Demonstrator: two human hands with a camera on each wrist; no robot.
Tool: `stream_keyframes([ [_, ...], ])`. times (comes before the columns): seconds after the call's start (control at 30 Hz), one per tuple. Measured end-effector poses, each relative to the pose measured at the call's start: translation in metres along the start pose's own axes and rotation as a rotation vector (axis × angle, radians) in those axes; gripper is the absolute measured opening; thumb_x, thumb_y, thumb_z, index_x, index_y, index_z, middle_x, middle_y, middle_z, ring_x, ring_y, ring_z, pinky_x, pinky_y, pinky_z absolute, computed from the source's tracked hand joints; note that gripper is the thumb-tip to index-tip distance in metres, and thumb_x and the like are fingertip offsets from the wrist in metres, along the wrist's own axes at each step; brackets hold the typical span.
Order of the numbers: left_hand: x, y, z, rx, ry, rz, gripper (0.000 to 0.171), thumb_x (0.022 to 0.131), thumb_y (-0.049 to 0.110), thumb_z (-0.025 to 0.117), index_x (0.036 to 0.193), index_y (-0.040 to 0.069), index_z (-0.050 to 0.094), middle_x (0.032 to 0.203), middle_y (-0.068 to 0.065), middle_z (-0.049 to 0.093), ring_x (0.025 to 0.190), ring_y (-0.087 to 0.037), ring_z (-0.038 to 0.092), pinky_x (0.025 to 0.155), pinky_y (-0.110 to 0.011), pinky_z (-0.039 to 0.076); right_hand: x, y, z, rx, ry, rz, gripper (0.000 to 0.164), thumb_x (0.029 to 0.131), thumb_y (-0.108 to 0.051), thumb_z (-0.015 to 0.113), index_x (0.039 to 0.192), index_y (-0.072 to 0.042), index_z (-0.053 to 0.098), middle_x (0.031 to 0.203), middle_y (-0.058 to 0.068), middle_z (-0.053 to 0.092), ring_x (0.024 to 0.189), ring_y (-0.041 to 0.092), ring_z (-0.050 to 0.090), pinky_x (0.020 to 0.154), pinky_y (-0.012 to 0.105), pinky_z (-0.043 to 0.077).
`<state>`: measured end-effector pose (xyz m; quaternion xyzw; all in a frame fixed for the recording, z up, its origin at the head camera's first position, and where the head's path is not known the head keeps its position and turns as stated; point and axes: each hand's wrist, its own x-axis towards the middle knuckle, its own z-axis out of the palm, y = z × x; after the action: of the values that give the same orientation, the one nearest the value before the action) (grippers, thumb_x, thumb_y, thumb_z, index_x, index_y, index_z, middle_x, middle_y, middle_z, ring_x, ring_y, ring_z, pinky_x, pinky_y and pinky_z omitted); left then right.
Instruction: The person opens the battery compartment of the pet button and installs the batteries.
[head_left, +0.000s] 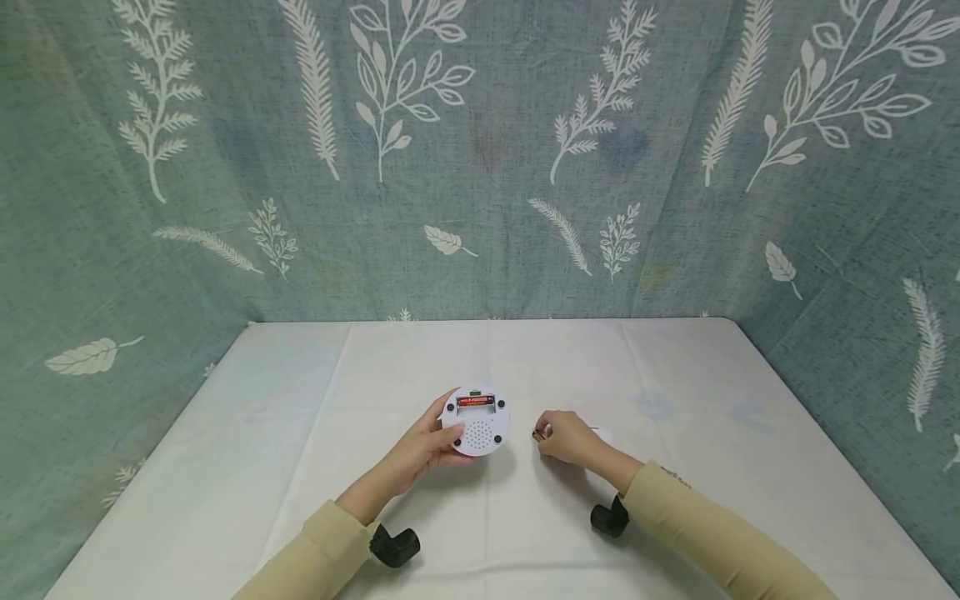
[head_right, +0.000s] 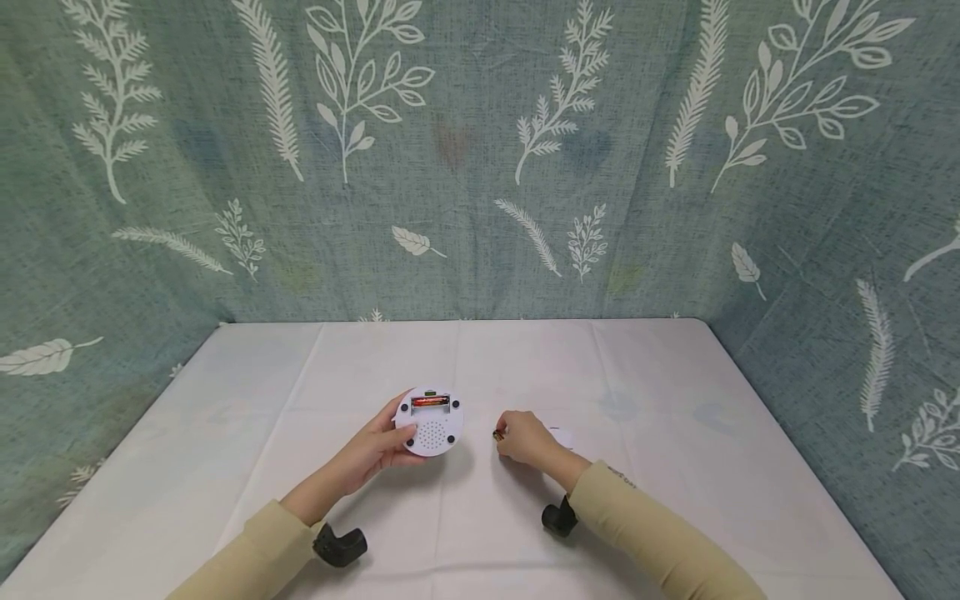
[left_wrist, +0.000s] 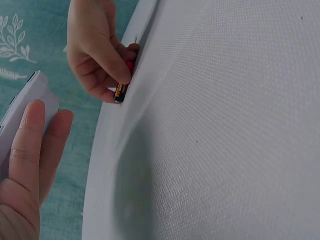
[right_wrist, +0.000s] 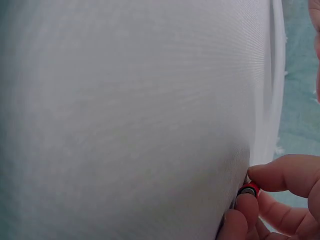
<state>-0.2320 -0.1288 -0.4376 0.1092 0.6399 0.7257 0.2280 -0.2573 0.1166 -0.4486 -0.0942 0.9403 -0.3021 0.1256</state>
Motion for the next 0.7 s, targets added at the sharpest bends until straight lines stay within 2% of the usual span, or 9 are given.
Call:
stream_keyframes([
  [0.23, -0.002, 0.001, 0.000, 0.005, 0.002, -0.001, 0.064, 0.094, 0.011, 0.048, 0.147, 0.020, 0.012, 0.127, -0.024, 0.039, 0.094, -0.021, 0.060, 0.081, -0.036, 0.053, 0.000, 0.002, -0.006, 0.043, -0.038, -0.027, 0.030, 0.076, 0.000, 0.062, 0.105, -0.007, 0.061, 0.072, 0.003, 0.054, 0.055, 0.012, 0.050, 0.047, 0.022, 0.041],
  [0.37, -0.001, 0.000, 0.000, -0.003, 0.006, -0.003, 0.064, 0.094, 0.010, 0.048, 0.146, 0.020, 0.013, 0.126, -0.024, 0.039, 0.094, -0.021, 0.060, 0.081, -0.037, 0.053, 0.001, 0.002, -0.014, 0.067, -0.049, -0.074, 0.029, 0.079, -0.002, 0.061, 0.108, -0.007, 0.060, 0.070, 0.003, 0.053, 0.054, 0.013, 0.050, 0.047, 0.023, 0.040],
  [0.57, 0.000, -0.001, 0.001, -0.003, 0.010, -0.014, 0.064, 0.094, 0.012, 0.049, 0.147, 0.021, 0.013, 0.128, -0.025, 0.039, 0.095, -0.021, 0.060, 0.082, -0.037, 0.053, -0.002, -0.002, -0.028, 0.118, -0.008, -0.251, 0.028, 0.083, -0.004, 0.058, 0.111, -0.003, 0.057, 0.071, 0.002, 0.054, 0.054, 0.013, 0.050, 0.047, 0.023, 0.042],
  [0.7, 0.000, -0.001, 0.003, 0.005, 0.001, -0.012, 0.064, 0.094, 0.013, 0.049, 0.147, 0.021, 0.013, 0.128, -0.024, 0.040, 0.094, -0.021, 0.061, 0.081, -0.036, 0.053, -0.005, -0.006, -0.036, 0.180, 0.032, -0.371, 0.024, 0.085, -0.004, 0.055, 0.109, -0.005, 0.055, 0.072, 0.002, 0.055, 0.055, 0.012, 0.050, 0.048, 0.024, 0.044],
])
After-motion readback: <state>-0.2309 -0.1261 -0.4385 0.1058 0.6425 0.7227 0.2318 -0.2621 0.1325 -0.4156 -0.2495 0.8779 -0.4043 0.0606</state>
